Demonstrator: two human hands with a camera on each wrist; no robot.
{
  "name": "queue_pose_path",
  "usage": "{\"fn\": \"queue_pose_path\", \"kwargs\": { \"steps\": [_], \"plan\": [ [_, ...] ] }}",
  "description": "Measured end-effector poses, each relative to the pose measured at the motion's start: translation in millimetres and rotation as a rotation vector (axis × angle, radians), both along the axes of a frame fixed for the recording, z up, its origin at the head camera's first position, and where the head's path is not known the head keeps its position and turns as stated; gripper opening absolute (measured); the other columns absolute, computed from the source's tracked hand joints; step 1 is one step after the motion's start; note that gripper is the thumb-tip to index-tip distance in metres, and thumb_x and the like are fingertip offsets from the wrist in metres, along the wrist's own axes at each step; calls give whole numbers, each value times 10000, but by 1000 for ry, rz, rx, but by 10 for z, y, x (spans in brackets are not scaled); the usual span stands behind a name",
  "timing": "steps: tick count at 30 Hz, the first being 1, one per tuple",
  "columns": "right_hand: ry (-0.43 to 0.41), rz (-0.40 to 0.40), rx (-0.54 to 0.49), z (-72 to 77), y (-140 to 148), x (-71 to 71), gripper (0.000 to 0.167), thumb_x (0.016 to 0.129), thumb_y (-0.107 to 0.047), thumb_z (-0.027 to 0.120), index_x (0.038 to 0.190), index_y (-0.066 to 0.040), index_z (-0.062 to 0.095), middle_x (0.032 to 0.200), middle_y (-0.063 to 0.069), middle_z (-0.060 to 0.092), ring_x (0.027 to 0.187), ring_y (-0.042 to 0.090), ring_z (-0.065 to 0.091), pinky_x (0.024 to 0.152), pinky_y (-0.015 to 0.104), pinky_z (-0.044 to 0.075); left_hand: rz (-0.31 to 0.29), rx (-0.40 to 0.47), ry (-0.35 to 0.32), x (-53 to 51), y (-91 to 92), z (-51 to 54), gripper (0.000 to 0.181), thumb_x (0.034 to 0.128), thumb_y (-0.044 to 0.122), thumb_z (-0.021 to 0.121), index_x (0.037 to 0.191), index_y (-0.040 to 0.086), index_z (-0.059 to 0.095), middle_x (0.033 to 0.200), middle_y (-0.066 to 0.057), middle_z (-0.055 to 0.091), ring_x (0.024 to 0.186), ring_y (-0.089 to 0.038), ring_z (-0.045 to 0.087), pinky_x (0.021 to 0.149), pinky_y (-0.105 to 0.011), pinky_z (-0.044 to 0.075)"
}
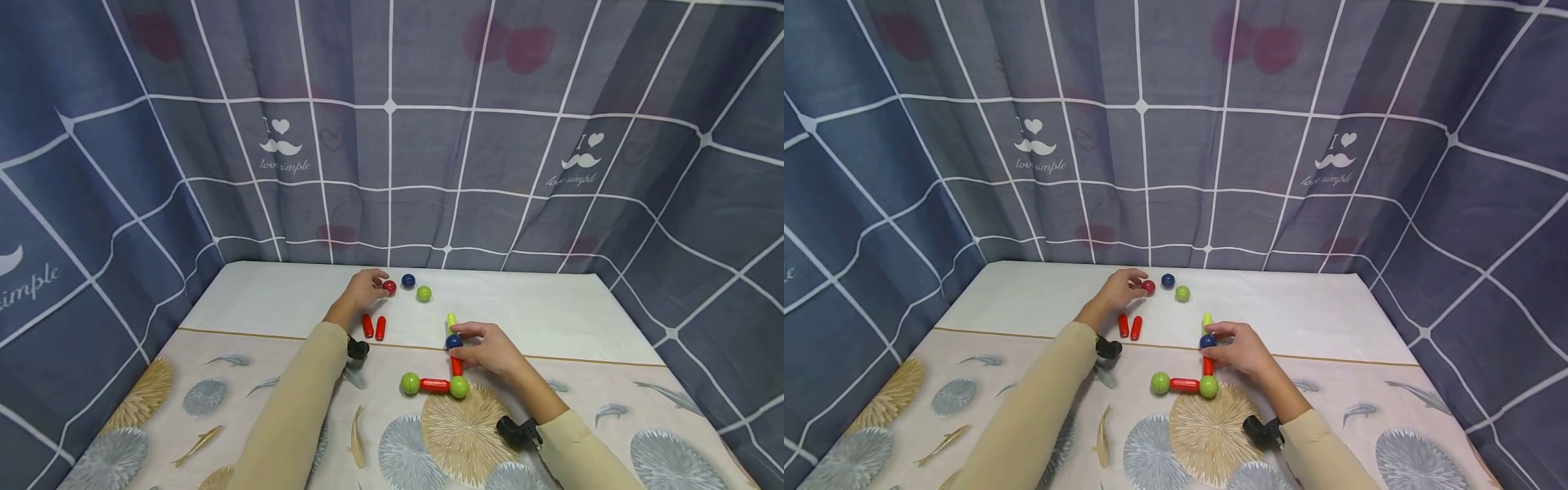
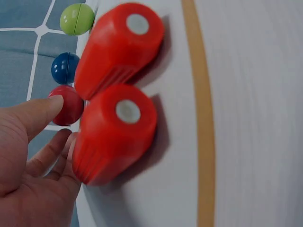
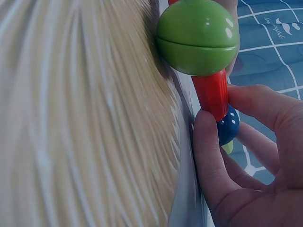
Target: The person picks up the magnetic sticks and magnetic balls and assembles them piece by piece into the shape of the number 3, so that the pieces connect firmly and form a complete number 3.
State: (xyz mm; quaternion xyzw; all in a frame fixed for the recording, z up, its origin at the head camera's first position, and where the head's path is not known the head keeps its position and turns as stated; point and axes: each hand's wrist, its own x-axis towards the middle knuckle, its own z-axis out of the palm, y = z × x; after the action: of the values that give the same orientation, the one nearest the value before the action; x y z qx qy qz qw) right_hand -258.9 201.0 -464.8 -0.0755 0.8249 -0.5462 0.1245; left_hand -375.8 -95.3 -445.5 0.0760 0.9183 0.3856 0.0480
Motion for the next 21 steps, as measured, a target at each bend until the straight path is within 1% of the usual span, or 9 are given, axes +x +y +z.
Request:
{"fn": "queue_pose_path", "kwargs": {
  "steps": [2,6,10,14,17,21],
  "plan": [
    [4,-1,7,-2,-1,-6,511,821,-80,838,1299,-13,673,1249,222,641,815,171,702,686,332,622,4,1,-10,-6,16,0,427,963,126,703,1383,102,627,1286,-165,653,1122,-311,613,992,-409,554],
    [6,-1,11,-5,-3,-13,513,814,-80,842,1295,-9,676,1232,219,651,807,174,695,687,337,620,9,-12,-6,-21,38,-19,382,950,111,715,1326,97,647,1239,-159,677,1071,-296,623,952,-391,569],
    [3,-1,11,-14,-1,-10,513,809,-79,844,1290,-7,679,1230,219,652,795,175,689,685,339,619,27,-18,2,-15,59,-40,326,937,100,728,1250,74,641,1224,-154,683,1073,-294,624,963,-396,564],
    [6,-6,19,-24,6,-13,513,810,-84,844,1290,-11,680,1232,213,654,812,171,688,692,336,619,35,-14,15,-7,84,-45,306,916,92,751,1198,63,633,1197,-141,691,1081,-283,625,1001,-397,542],
    [19,-7,30,-28,12,-17,509,808,-90,847,1285,-16,686,1225,207,663,833,165,680,690,325,614,27,-10,18,1,107,-35,316,908,90,761,1194,62,630,1188,-138,692,1073,-281,624,999,-397,544],
    [23,3,23,-25,16,-20,511,811,-96,847,1287,-10,683,1231,213,659,845,162,678,689,318,612,22,3,6,27,139,-5,345,910,100,764,1234,89,647,1198,-127,694,1084,-276,628,990,-397,555]
  ]
}}
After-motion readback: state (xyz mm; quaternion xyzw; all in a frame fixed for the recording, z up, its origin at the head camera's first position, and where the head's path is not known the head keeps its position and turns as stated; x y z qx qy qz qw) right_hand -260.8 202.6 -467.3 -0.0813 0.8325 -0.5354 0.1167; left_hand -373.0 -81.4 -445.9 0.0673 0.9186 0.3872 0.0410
